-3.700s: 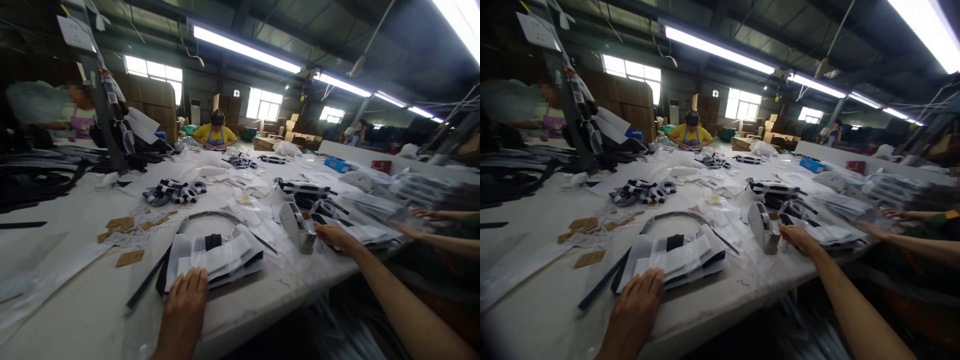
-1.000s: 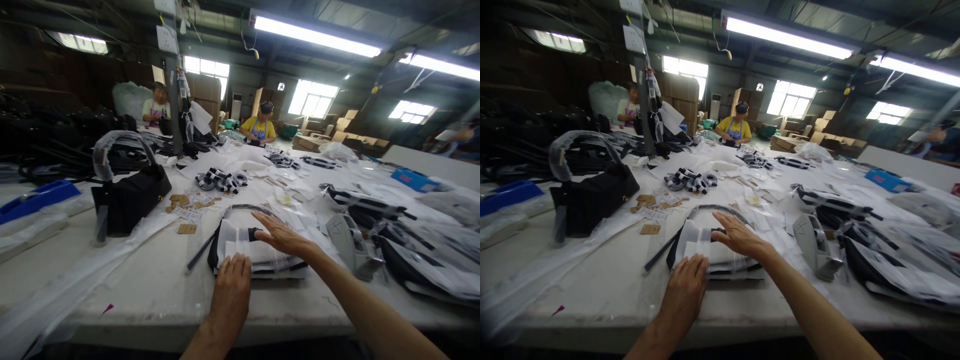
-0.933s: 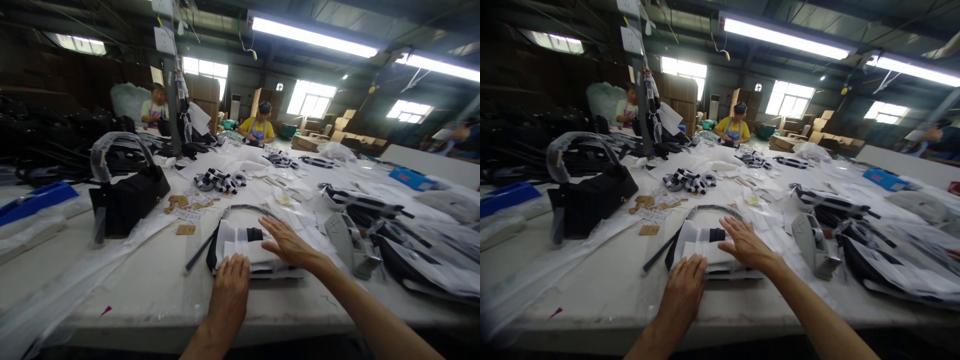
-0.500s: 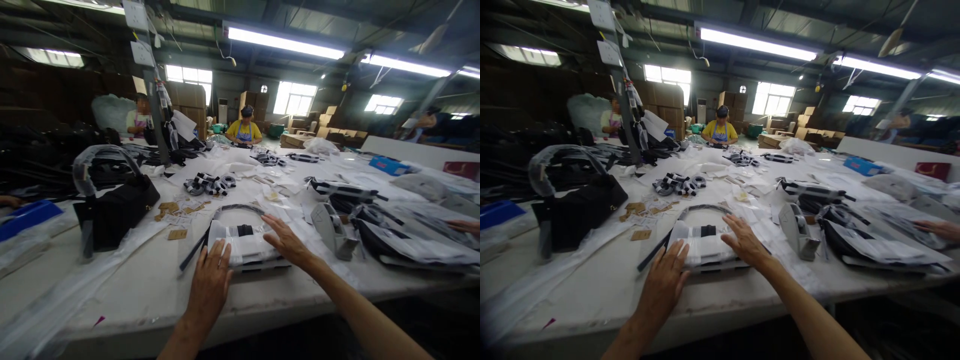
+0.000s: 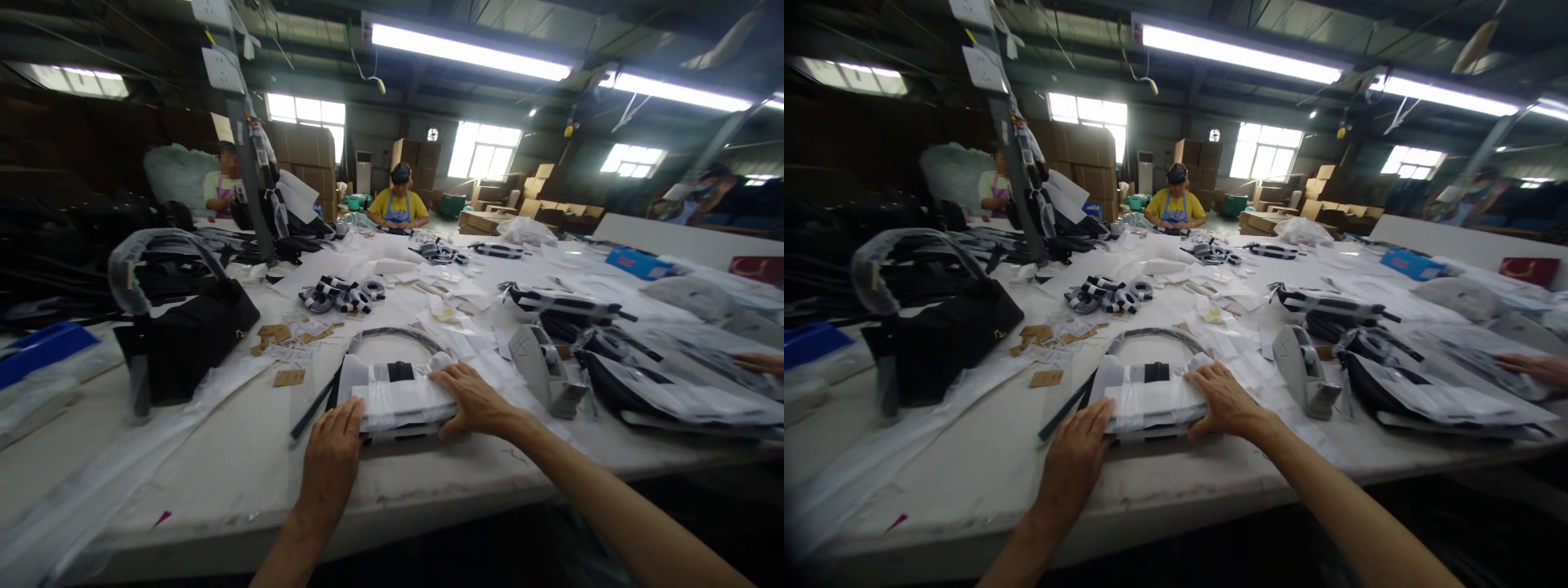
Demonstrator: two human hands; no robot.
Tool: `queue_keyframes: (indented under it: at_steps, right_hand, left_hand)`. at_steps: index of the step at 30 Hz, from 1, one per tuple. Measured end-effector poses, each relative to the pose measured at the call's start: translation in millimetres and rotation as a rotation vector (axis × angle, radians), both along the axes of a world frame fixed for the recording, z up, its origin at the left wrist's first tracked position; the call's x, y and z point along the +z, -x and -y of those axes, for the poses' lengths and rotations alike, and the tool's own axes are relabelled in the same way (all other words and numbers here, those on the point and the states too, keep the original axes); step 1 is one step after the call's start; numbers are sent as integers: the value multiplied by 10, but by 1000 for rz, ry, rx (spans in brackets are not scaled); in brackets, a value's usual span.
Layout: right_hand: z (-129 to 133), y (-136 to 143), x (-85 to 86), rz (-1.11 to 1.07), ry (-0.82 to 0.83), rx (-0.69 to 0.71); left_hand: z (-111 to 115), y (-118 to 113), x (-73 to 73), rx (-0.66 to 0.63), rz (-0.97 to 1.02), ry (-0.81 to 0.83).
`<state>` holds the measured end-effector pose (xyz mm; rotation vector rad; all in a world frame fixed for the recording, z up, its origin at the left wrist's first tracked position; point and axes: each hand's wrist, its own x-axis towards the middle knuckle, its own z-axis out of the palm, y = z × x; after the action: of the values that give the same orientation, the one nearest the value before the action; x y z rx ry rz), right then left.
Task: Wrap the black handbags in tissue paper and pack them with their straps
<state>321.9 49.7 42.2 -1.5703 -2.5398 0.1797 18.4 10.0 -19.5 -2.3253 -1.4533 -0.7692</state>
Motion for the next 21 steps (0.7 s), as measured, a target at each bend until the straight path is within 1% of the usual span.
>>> queue_keyframes:
  at_steps: [2,4,7,10,13,17,19,21]
  right_hand:
    - [5,-3,-6,-7,-2,-2]
    - [15,2,6,-14,-1,-6]
    - [33,12,17,-21,-2,-12]
    - [40,5,-7,-38,-7,-5]
    - [33,-15,-39,-54,4,11]
    - [25,-28,-48,-54,16,19]
    - [33,-25,-42,-52,18,13]
    - [46,-18,-38,-50,22,13]
  left_hand:
    - [-19,7,108,24,19,121]
    - [-68,16,245,34,19,242]
    - [-177,17,448,-9,-43,405]
    - [-270,1,577,-54,-121,543]
    - [-314,-12,625,-55,-123,594]
    - [-312,-10,634,-78,-128,594]
    - [-290,-16,617,-77,-151,569]
    - [-256,-31,577,-59,-163,497]
